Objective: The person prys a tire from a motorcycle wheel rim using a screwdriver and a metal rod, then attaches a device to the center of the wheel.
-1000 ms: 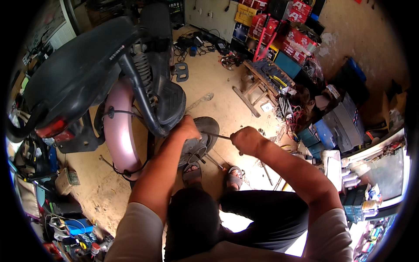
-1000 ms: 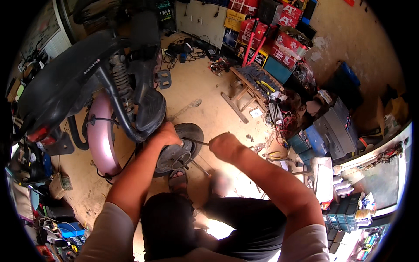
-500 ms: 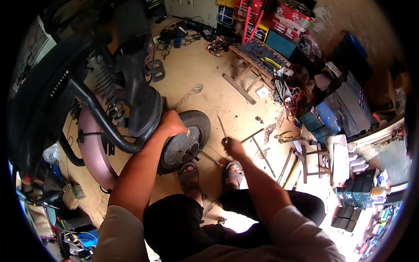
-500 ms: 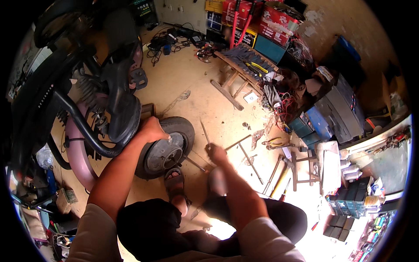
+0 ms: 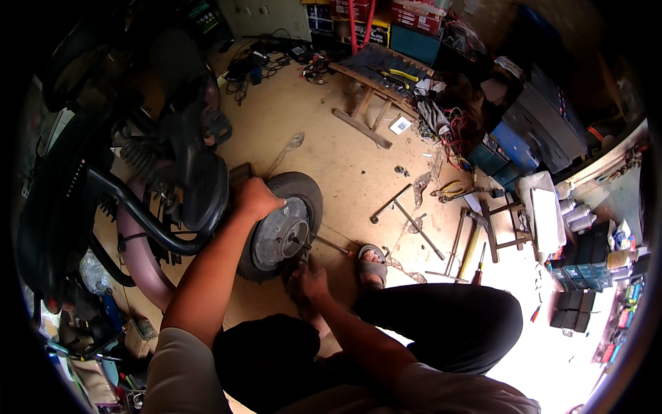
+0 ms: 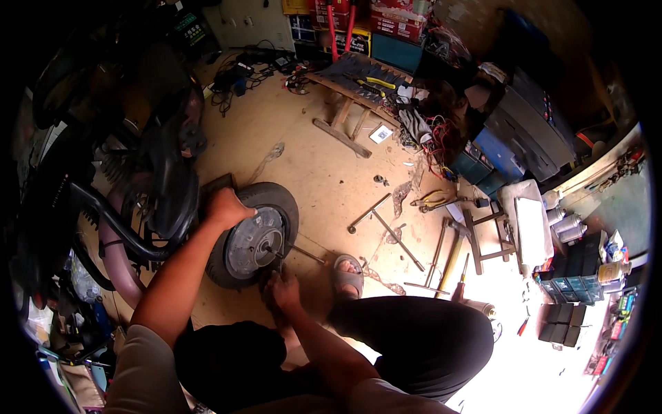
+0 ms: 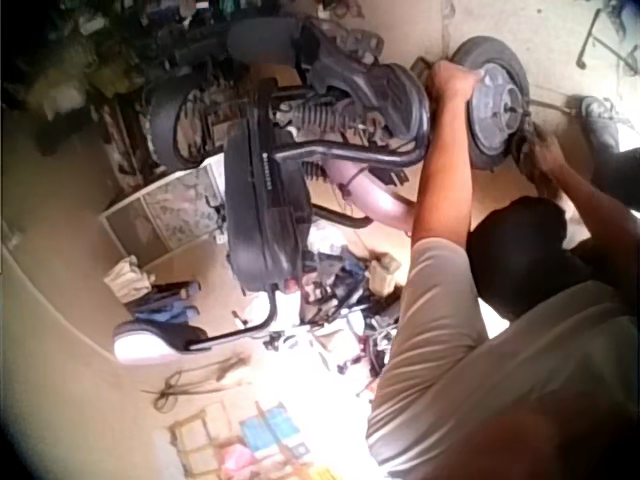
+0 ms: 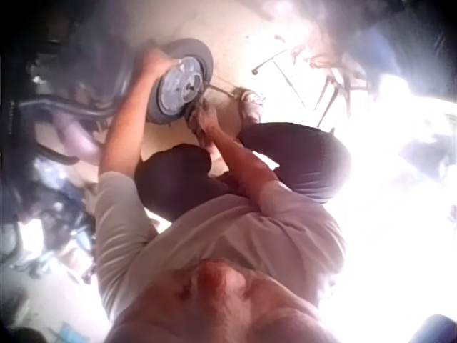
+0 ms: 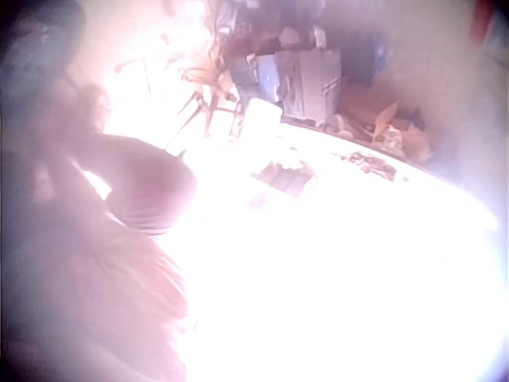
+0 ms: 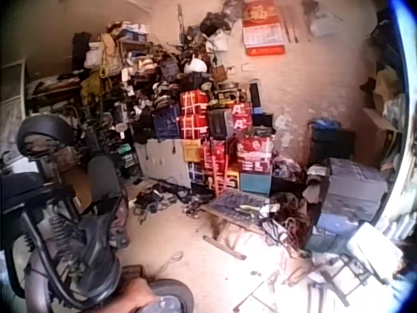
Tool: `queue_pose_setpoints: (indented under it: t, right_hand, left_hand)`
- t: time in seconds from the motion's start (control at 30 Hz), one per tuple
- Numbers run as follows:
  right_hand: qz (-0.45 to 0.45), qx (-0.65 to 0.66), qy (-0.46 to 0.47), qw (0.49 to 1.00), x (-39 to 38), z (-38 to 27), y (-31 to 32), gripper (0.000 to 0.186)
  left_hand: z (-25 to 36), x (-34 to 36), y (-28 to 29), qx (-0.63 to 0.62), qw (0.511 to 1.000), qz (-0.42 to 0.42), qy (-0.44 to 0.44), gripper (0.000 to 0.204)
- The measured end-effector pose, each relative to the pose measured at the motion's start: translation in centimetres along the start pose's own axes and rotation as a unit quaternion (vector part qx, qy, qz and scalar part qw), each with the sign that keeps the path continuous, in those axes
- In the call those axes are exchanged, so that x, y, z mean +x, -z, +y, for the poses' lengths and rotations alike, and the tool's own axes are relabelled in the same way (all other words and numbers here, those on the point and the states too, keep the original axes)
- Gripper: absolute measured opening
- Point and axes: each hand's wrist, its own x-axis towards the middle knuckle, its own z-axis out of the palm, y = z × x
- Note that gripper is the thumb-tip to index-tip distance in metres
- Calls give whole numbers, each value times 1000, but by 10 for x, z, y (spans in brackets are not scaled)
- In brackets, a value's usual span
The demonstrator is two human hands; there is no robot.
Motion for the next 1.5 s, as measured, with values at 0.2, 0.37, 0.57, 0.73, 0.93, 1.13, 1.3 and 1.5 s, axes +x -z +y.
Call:
queue_pose_setpoints:
  t: [0.2, 0.37, 0.57, 0.73, 0.93, 1.13, 1.3, 1.5]
  right_hand:
    - [18, 116, -76, 990, 8, -8, -19, 42]
    - [42, 39, -73, 996, 10, -10, -23, 37]
    - [110, -15, 128, 985, 33, 40, -45, 35]
    - [131, 109, 78, 982, 36, 33, -60, 35]
    - [148, 67, 99, 982, 51, 39, -54, 38]
    - [123, -17, 105, 987, 42, 23, -48, 35]
    - [186, 30, 124, 974, 69, 30, -55, 42]
    - [-102, -354, 125, 921, 51, -26, 0, 29]
  left_hand:
    - [10, 14, 0, 37, 999, 3, 8, 55]
    - [15, 19, 5, 37, 998, -20, 43, 56]
    - [23, 31, 13, 38, 996, -35, 74, 54]
    - [23, 50, 9, 30, 995, -51, 75, 52]
    - [37, 79, 2, 30, 997, -30, 66, 51]
    - [35, 86, 7, 38, 994, -41, 93, 53]
    - [60, 91, 6, 52, 993, -58, 88, 59]
    - [9, 74, 12, 50, 994, -46, 90, 59]
